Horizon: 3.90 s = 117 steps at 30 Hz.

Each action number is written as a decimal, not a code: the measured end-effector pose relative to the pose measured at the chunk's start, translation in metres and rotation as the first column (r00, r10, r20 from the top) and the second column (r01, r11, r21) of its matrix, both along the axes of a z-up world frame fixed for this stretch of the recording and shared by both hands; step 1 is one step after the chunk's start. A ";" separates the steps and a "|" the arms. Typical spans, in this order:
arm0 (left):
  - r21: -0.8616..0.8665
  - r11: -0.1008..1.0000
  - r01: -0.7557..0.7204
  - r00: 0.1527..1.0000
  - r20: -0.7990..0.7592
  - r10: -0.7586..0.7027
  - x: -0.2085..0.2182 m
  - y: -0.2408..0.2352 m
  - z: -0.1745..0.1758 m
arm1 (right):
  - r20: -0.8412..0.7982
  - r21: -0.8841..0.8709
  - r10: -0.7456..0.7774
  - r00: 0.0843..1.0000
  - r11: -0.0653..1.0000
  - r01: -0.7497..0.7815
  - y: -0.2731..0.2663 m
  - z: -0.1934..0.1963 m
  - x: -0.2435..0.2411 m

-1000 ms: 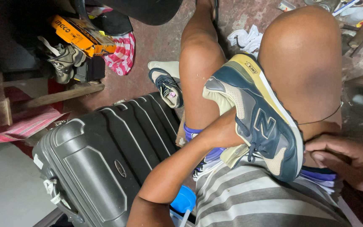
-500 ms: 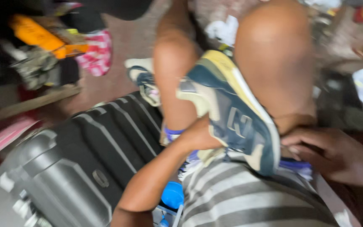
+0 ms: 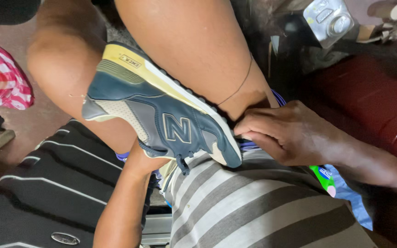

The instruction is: The person sits on the floor and sews a blue and white sneaker using a needle and thread. They repeatedly pass the needle through the shoe's upper material, pulling the thread tight to secure the stitching.

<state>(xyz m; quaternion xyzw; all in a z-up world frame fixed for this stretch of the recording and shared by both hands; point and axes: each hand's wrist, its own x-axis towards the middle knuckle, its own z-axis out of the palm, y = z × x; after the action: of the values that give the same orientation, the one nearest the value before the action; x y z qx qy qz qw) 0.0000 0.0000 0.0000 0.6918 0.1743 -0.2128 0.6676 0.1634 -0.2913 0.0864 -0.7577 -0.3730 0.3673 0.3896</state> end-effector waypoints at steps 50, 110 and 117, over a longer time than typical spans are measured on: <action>-0.054 0.998 0.033 0.996 -0.076 -0.037 -0.005 0.019 -0.013 | 0.377 -0.081 0.110 0.920 0.993 -0.086 0.000 -0.014 0.003; -0.492 0.829 -0.265 0.885 0.216 0.411 0.021 -0.064 0.116 | -0.127 0.397 -0.207 0.970 0.886 0.241 -0.010 -0.022 -0.022; -0.578 0.816 -0.026 0.881 0.372 0.292 0.015 -0.038 0.102 | 0.355 0.531 -0.280 0.892 0.846 0.055 0.007 -0.034 -0.043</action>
<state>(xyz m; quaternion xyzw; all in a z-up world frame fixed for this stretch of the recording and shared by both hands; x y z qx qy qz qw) 0.0154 -0.0376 0.1016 0.4792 0.0066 -0.0325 0.8771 0.1201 -0.2846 0.0528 -0.7193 -0.4617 0.0484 0.5168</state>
